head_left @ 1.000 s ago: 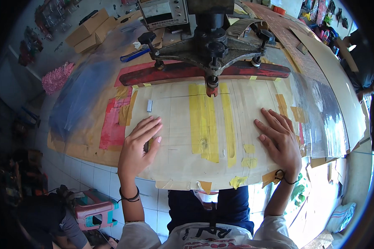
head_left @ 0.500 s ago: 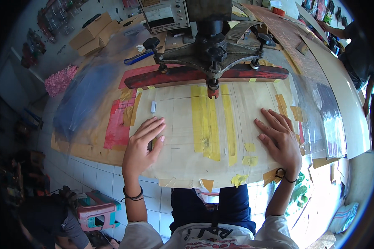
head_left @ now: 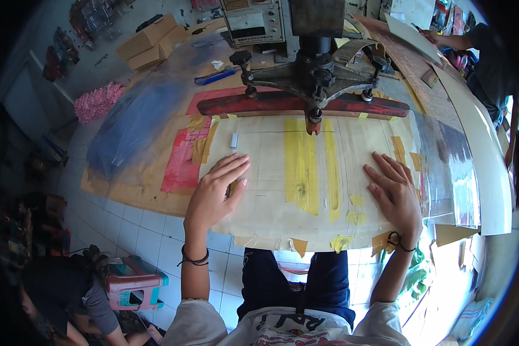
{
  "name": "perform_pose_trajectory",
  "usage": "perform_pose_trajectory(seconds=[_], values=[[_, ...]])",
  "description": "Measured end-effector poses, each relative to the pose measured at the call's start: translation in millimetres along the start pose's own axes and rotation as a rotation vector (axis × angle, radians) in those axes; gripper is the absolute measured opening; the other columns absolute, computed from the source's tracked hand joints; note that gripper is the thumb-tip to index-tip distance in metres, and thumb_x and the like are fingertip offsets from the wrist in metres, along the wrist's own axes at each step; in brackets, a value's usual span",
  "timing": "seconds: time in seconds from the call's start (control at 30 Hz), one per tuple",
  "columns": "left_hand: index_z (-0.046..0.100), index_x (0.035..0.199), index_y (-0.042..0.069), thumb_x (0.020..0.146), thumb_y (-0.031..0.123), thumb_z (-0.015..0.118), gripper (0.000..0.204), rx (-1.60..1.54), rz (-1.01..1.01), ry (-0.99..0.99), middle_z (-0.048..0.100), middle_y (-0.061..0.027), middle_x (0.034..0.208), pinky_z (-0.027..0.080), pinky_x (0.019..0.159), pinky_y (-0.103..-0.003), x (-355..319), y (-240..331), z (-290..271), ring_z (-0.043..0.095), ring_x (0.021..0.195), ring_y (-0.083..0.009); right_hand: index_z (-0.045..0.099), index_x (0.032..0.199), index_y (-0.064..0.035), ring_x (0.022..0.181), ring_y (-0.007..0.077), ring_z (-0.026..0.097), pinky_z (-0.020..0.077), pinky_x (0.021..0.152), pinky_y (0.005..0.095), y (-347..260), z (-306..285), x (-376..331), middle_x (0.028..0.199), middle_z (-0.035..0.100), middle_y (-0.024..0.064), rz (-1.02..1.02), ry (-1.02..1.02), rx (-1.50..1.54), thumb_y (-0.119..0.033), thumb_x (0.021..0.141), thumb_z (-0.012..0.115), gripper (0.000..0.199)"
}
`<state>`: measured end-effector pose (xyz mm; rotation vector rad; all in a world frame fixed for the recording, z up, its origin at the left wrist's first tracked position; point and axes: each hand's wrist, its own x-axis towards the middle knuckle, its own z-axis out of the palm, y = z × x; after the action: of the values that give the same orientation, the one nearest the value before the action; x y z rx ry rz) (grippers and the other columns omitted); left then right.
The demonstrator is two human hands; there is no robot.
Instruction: The person places a clear sheet onto a marked template on a workbench, aligns it with tape markers, and then moves the template under a manual press machine.
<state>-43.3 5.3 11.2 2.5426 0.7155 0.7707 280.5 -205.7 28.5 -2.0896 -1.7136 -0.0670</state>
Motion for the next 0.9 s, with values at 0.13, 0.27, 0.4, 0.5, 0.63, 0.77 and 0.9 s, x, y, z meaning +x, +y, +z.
perform_pose_trajectory(seconds=[0.13,0.27,0.4,0.5,0.63,0.77,0.9], values=[[0.066,0.123,-0.001,0.092,0.011,0.061,0.034,0.000,0.002,0.004,0.064,-0.0148,0.131,0.044,0.108,-0.039,-3.0,0.0,-1.7,0.054,0.129,-0.0306,0.070,0.126,-0.0150,0.138,0.0307,0.045,0.0275,0.117,0.0472,-2.1,0.0,-1.9,0.145,0.054,0.0098,-0.008,0.009,0.016,-0.024,0.093,0.064,0.035],[0.066,0.124,-0.001,0.093,0.011,0.059,0.033,-0.007,0.015,0.013,0.064,-0.0147,0.131,0.044,0.108,-0.038,-3.0,-0.5,-0.5,0.055,0.129,-0.0299,0.071,0.124,-0.0138,0.137,0.0305,0.046,0.0291,0.116,0.0471,-2.3,-1.1,-3.6,0.144,0.055,0.0101,-0.005,0.024,0.023,-0.023,0.092,0.064,0.034],[0.061,0.129,-0.001,0.103,0.023,0.044,0.040,-0.215,-0.064,0.052,0.062,-0.0166,0.134,0.042,0.109,-0.038,-3.1,-7.0,-5.1,0.056,0.127,-0.0280,0.072,0.121,-0.0116,0.135,0.0303,0.047,0.0319,0.115,0.0460,0.3,1.3,-3.7,0.142,0.057,0.0105,0.011,0.065,0.059,-0.021,0.091,0.066,0.031],[0.057,0.132,-0.002,0.107,0.030,0.032,0.048,-0.733,-0.065,0.186,0.060,-0.0174,0.133,0.041,0.108,-0.038,-5.0,-24.3,-14.0,0.057,0.124,-0.0253,0.072,0.119,-0.0109,0.134,0.0303,0.048,0.0326,0.115,0.0452,-2.0,0.7,-5.5,0.141,0.058,0.0107,0.005,0.077,0.083,-0.020,0.091,0.066,0.030],[0.062,0.123,-0.003,0.103,0.018,0.051,0.031,-0.611,-0.177,0.203,0.065,-0.0127,0.124,0.043,0.103,-0.032,-3.1,-17.4,-8.1,0.059,0.118,-0.0190,0.072,0.119,-0.0104,0.134,0.0296,0.049,0.0336,0.114,0.0436,0.9,-0.7,-4.1,0.139,0.059,0.0109,0.001,0.105,0.077,-0.020,0.091,0.066,0.030],[0.066,0.116,-0.002,0.096,0.012,0.061,0.024,-0.351,-0.113,0.133,0.068,-0.0115,0.117,0.046,0.097,-0.031,-5.3,-13.4,-9.0,0.062,0.111,-0.0201,0.072,0.118,-0.0105,0.132,0.0296,0.050,0.0355,0.113,0.0427,2.5,-1.8,-7.9,0.138,0.060,0.0112,-0.005,0.126,0.117,-0.021,0.092,0.065,0.030],[0.068,0.111,0.000,0.096,0.012,0.060,0.021,-0.289,-0.087,0.136,0.068,-0.0095,0.111,0.046,0.096,-0.032,-9.8,-13.5,-6.2,0.062,0.108,-0.0201,0.072,0.117,-0.0109,0.130,0.0309,0.052,0.0377,0.112,0.0430,3.8,-0.3,-10.9,0.136,0.061,0.0114,-0.004,0.145,0.130,-0.023,0.093,0.063,0.028]])
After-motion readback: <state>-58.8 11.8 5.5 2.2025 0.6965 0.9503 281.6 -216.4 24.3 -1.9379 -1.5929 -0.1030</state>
